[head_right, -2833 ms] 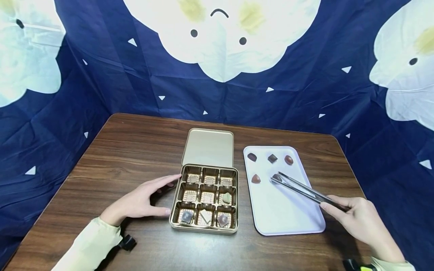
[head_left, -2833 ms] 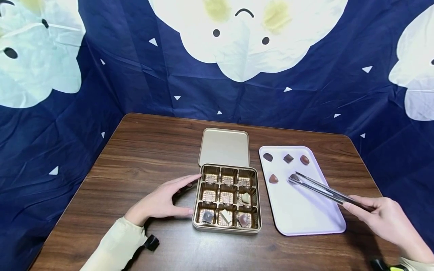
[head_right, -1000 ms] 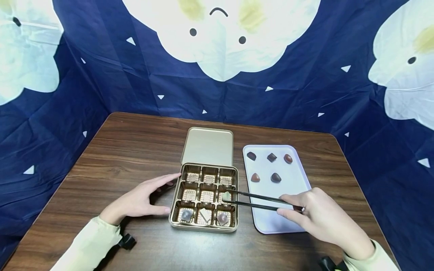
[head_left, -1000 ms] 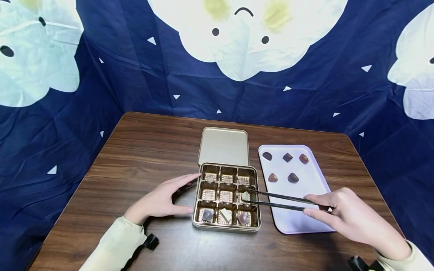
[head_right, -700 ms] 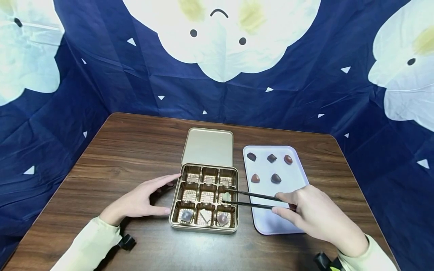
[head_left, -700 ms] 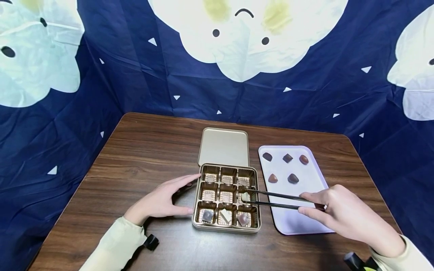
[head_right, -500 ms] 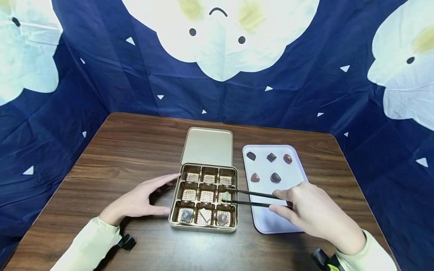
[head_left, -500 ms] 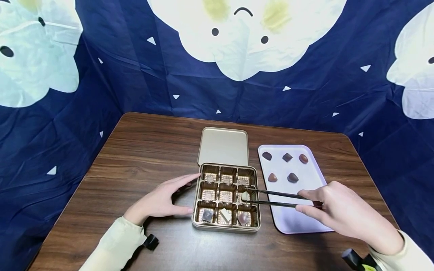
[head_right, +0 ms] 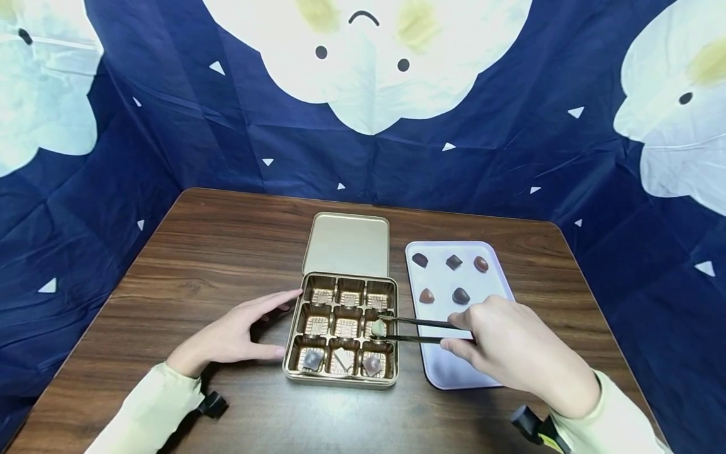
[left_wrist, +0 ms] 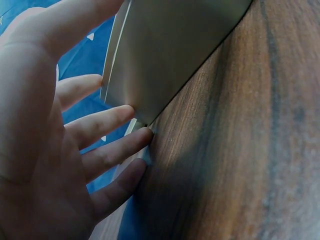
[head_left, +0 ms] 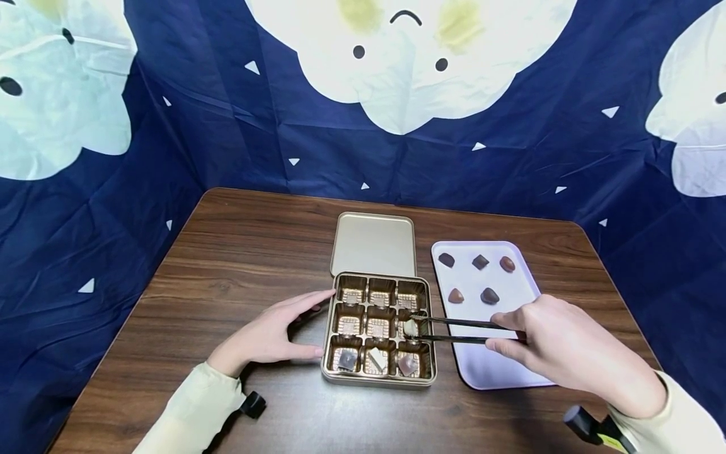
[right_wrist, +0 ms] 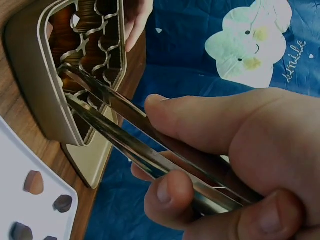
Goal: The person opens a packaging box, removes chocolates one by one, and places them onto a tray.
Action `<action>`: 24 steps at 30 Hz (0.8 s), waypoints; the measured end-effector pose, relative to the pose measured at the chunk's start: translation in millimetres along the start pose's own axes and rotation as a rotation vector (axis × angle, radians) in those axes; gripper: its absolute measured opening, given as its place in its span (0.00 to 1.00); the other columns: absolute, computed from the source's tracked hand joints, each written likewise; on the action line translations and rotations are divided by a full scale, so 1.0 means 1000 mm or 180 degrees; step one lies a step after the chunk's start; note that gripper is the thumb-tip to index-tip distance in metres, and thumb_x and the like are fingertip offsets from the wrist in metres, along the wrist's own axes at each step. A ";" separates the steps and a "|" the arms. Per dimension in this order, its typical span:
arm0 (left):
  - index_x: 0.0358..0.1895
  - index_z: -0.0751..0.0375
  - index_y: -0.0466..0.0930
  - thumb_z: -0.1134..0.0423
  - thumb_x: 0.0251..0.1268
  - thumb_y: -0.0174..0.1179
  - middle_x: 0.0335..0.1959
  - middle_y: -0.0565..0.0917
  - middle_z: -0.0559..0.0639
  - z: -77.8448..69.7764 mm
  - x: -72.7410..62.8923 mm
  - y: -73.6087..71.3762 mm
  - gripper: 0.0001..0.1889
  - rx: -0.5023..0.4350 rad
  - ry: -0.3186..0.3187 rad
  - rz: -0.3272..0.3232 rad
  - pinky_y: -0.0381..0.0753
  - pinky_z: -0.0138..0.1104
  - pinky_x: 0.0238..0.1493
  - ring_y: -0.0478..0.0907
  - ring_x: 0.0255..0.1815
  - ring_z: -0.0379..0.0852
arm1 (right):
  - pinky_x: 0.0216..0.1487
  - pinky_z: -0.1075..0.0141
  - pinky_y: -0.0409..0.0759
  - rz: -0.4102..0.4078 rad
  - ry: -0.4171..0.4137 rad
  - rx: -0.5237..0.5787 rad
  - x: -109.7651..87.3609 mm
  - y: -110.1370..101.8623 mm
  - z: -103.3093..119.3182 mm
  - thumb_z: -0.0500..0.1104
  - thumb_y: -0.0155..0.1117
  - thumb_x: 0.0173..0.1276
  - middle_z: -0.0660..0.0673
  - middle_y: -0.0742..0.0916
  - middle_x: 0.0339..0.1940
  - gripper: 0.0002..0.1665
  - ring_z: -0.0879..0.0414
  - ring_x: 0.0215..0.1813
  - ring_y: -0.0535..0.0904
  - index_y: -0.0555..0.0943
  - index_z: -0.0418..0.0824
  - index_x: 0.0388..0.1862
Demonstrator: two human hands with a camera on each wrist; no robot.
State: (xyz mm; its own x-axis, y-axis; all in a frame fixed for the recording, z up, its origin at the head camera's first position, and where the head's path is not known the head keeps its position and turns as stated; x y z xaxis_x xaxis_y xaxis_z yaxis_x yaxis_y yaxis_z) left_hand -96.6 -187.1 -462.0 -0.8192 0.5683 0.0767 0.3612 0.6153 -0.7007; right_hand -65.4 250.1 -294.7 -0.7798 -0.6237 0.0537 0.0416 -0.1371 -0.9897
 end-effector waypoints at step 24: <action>0.84 0.35 0.57 0.29 0.56 0.72 0.82 0.66 0.47 0.000 0.000 0.000 0.53 -0.0004 0.0004 0.0004 0.64 0.60 0.77 0.64 0.80 0.51 | 0.21 0.57 0.75 0.0476 0.0387 -0.0207 0.020 -0.011 0.025 0.54 0.79 0.64 0.64 0.77 0.17 0.07 0.65 0.21 0.71 0.88 0.58 0.29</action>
State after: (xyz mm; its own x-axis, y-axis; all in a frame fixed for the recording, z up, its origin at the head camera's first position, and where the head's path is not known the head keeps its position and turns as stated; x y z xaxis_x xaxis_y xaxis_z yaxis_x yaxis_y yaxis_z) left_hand -96.7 -187.5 -461.9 -0.8183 0.5697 0.0768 0.3627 0.6153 -0.6999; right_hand -65.5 219.8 -279.9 -0.8378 -0.5355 -0.1071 0.1252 0.0026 -0.9921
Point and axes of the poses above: each hand's wrist, its own x-axis towards the middle knuckle, its own y-axis out of the palm, z = x × y, the point moved 1 cm from there along x, towards the middle knuckle
